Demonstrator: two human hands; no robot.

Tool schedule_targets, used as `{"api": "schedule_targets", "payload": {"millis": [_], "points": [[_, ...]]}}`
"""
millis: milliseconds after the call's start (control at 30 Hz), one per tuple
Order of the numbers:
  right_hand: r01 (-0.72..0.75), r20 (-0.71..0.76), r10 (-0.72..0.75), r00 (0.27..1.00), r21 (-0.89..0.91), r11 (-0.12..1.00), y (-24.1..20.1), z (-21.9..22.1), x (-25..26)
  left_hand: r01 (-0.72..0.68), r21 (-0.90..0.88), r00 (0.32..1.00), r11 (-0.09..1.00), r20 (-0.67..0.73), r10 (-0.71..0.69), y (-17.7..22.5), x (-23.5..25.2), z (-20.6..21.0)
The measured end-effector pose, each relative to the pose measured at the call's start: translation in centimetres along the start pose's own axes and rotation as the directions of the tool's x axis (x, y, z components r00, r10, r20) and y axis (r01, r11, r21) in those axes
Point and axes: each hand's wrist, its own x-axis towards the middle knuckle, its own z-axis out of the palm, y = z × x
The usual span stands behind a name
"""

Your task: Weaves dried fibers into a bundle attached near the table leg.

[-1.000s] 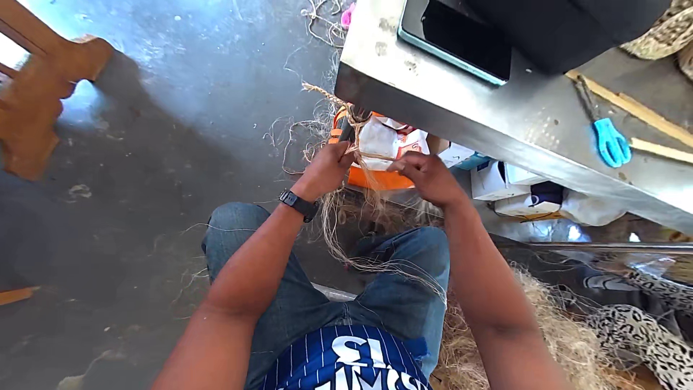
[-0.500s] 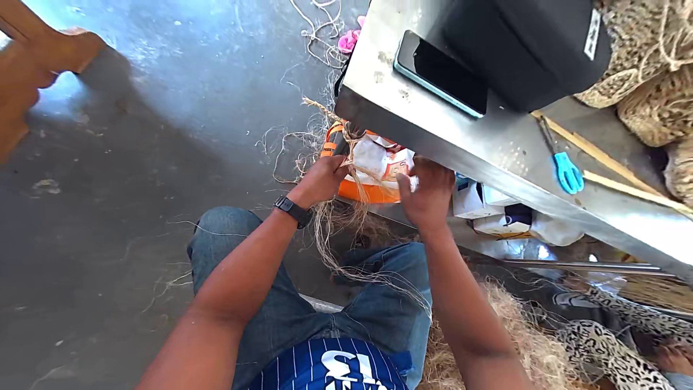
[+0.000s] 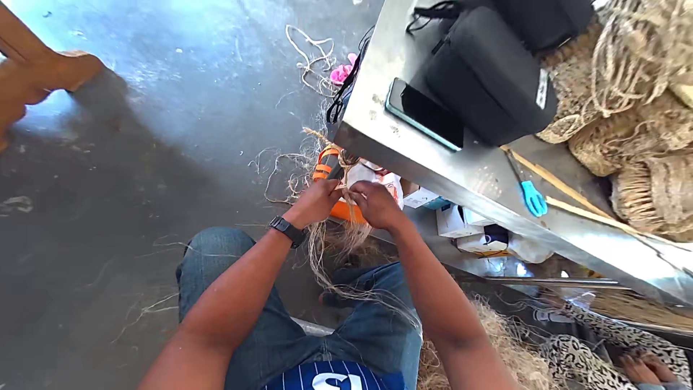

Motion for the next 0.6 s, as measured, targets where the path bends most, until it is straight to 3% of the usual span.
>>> {"api": "schedule_targets", "payload": {"millis": [133,200,333,400,500,600], "points": [[-0.049,-0.029,0.051,0.998,0.067,0.997,4.2,-0.8,-3.5,0.087,-0.034,0.996,0.996,-0.029,-0.088,1.4,-1.5,0.6],[-0.195,-0.046,0.199,0.979,0.079,0.978,9.4,-1.4,-7.0,0.082,-0.035,0.996,0.996,-0.021,-0.083,0.9,-0.8,0.6],[-0.485,-0.131,0.49,0.862,0.071,0.872,20.3,-2.7,-17.3,0.075,-0.071,0.997,0.995,0.001,-0.075,-0.1,-0.1,0.6],[-0.641,-0.195,0.631,0.751,0.018,0.767,23.3,-3.6,-22.9,0.09,-0.09,0.996,0.992,0.0,-0.09,0.0,-0.3,0.6],[-0.776,-0.225,0.756,0.615,-0.004,0.631,23.1,-3.3,-29.0,0.099,-0.086,0.995,0.991,-0.015,-0.1,-0.5,-0.4,0.8],[-0.761,-0.065,0.761,0.645,0.027,0.648,19.0,0.0,-31.3,0.1,-0.042,0.995,0.994,-0.015,-0.1,-0.8,-0.3,0.9]]}}
